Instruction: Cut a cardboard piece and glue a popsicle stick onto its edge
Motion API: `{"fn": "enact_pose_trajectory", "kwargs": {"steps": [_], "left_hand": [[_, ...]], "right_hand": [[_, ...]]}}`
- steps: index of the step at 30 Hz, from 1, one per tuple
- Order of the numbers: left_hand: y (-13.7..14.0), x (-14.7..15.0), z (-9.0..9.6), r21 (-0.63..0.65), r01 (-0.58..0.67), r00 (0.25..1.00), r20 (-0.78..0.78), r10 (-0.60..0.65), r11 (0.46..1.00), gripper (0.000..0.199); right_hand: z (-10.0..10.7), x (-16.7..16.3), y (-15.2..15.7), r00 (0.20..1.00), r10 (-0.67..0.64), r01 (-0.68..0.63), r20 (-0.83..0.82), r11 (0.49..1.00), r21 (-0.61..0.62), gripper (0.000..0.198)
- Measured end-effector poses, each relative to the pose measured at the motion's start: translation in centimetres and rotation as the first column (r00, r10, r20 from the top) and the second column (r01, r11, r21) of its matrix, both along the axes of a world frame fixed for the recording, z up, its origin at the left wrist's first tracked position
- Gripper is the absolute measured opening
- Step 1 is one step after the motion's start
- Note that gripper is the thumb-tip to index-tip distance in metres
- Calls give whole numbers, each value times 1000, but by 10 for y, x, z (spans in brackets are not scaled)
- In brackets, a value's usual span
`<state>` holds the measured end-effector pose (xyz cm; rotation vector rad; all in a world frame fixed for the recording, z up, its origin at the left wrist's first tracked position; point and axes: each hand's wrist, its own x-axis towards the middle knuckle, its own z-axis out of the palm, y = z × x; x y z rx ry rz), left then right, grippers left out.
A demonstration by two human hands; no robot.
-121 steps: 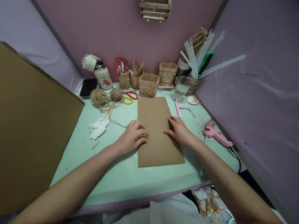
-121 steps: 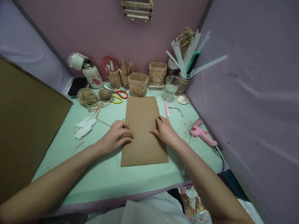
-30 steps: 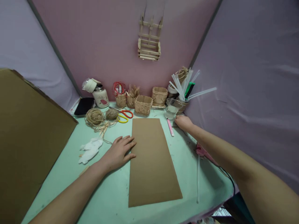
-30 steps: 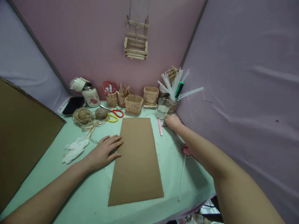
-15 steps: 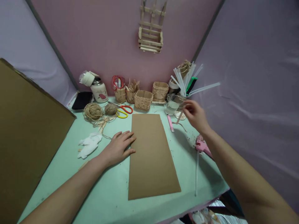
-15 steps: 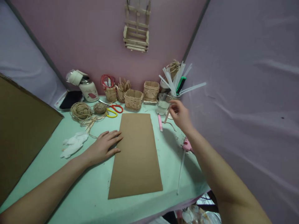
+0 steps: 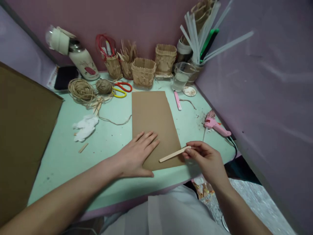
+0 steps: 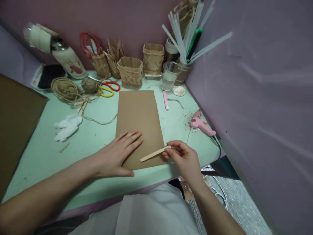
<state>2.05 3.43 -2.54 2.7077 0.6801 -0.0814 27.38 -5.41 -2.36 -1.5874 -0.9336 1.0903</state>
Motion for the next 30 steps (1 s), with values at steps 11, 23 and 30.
{"fn": "enact_pose_trajectory", "kwargs": {"steps": [11, 23, 30], "left_hand": [[10, -2, -4, 52, -10, 1000, 16, 9, 999, 101], [1, 7, 2, 234, 65, 931, 335, -143, 970, 24], [-34, 21, -3, 413, 12, 955, 265, -133, 911, 27]], "right_hand": [[-19, 0, -11, 744, 207, -373, 636, 917, 138, 15], [-20, 2, -17, 684, 151, -396, 713, 899, 189, 22], [-27, 2, -25, 589, 83, -420, 804, 881, 216, 21]]}}
